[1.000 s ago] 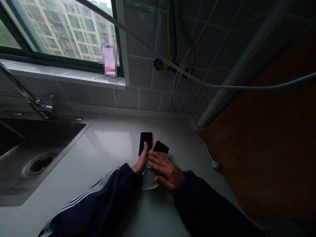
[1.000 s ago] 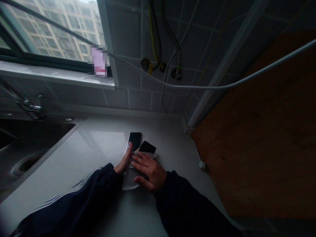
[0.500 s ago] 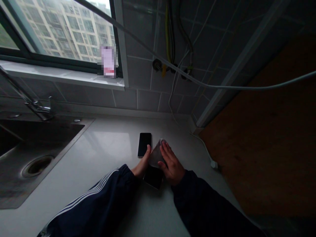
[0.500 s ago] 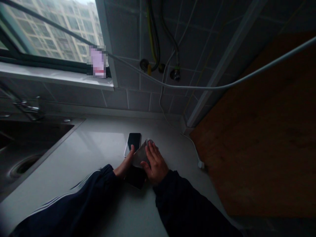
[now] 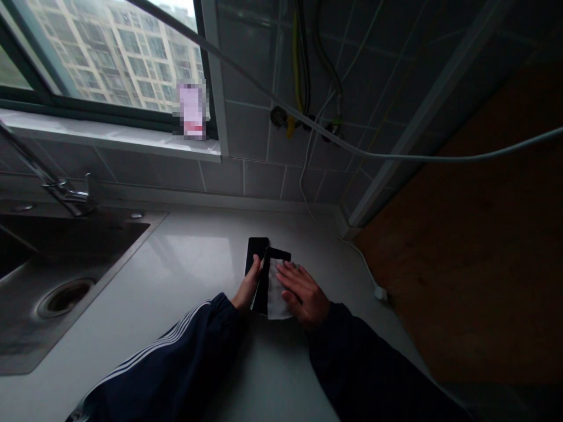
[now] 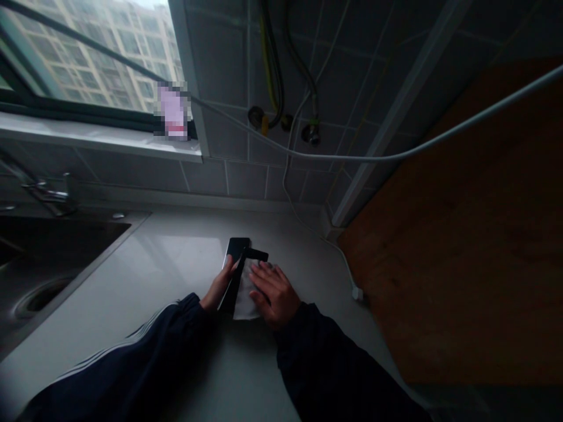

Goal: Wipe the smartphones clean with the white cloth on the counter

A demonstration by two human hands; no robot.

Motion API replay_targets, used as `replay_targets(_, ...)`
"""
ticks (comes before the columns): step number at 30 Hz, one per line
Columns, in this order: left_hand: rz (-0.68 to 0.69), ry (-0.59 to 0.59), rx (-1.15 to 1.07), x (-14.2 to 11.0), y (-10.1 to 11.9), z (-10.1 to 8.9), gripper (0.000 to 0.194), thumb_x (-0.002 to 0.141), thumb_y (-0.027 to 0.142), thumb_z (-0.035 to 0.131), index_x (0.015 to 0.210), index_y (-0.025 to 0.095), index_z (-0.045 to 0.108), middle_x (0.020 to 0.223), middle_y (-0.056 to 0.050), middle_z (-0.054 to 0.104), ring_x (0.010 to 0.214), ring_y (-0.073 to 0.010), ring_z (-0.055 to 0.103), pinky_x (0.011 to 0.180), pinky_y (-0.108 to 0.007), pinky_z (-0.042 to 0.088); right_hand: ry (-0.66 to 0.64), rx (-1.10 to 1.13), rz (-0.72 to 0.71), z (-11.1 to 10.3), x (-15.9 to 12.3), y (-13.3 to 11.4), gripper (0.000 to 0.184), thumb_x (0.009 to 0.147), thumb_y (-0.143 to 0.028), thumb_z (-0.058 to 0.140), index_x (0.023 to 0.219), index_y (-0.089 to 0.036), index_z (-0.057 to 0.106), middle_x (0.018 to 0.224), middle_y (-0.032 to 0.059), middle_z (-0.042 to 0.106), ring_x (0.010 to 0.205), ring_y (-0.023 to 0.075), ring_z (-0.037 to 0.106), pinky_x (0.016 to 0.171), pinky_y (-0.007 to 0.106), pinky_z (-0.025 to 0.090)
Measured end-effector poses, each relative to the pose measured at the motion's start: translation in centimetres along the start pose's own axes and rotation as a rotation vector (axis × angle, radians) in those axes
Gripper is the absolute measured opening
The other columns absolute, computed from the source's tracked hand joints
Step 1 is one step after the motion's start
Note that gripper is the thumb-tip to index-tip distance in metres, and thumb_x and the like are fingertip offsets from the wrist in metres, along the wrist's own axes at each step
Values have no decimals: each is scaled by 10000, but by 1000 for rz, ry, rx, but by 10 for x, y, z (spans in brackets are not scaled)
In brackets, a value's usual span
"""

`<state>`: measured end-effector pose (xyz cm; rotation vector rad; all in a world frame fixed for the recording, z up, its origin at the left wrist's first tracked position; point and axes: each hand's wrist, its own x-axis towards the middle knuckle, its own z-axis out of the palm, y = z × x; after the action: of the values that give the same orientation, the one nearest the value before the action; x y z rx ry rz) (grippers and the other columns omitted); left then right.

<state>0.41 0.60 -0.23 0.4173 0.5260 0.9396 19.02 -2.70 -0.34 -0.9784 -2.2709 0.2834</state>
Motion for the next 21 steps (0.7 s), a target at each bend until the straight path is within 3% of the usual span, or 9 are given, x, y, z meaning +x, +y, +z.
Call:
replay_targets(7,-50,122,-28,1,9,3,679,1050,560,275,1451,96,567,1075,-176,771,854,-252,762,853,-358,578,102,217,-215,-5,0,-12,350,1014,-407,526,1243,-204,697,1299,114,729,1320,262,624,1196,559,353)
replay_targets(11,-28,107,-45,-1,10,10,682,1034,579,331,1476,103,538,1108,-179,766,918,-280,758,885,-379,581,156,213,-185,-9,3,-15,288,1008,-352,526,1179,-228,721,1248,90,757,1279,247,658,1186,542,381)
replay_targets(16,-47,70,-63,-5,10,16,690,1046,567,268,1490,104,521,1146,-191,753,994,-286,748,931,-392,566,248,131,-74,-10,5,-16,249,1008,-258,519,1107,-228,746,1227,91,765,1256,240,674,1117,512,471)
replay_targets(21,-5,62,-11,-3,7,10,679,1034,588,309,1432,116,591,1155,-176,756,989,-271,747,913,-358,563,200,238,-230,-11,1,-19,255,974,-283,556,1150,-237,735,1195,84,780,1238,238,686,1122,483,469)
